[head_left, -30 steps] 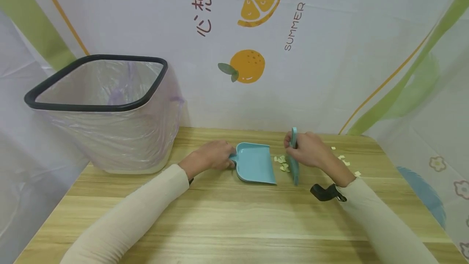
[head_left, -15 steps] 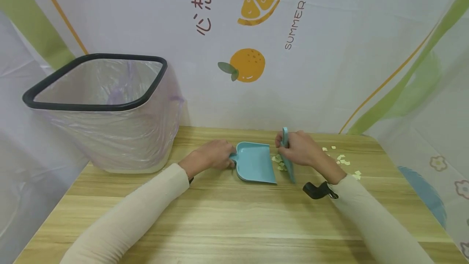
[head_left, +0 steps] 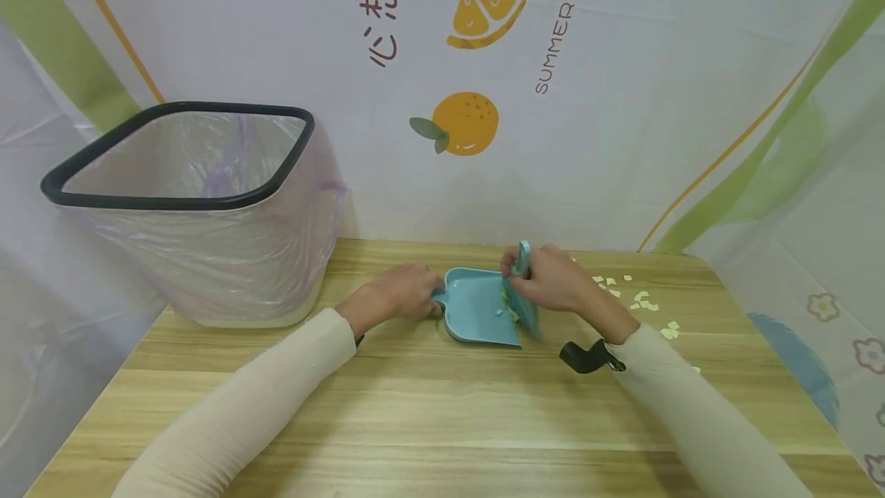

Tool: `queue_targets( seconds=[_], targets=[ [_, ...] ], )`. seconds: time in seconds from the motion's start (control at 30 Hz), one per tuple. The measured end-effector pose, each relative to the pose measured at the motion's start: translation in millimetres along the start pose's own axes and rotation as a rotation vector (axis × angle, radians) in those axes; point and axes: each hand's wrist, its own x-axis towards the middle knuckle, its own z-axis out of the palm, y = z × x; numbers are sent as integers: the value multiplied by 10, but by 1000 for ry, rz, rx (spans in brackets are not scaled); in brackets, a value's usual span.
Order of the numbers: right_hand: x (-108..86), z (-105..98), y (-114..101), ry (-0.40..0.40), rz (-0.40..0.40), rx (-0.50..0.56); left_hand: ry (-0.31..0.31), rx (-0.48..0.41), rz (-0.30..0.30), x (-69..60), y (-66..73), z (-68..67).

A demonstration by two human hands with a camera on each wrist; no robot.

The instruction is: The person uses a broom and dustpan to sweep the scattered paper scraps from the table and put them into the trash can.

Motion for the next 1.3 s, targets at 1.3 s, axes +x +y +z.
queue_targets(
  seconds=[1.3],
  targets=[
    [137, 66, -42, 76, -77, -12, 0, -4, -3, -10, -10, -7]
  ],
)
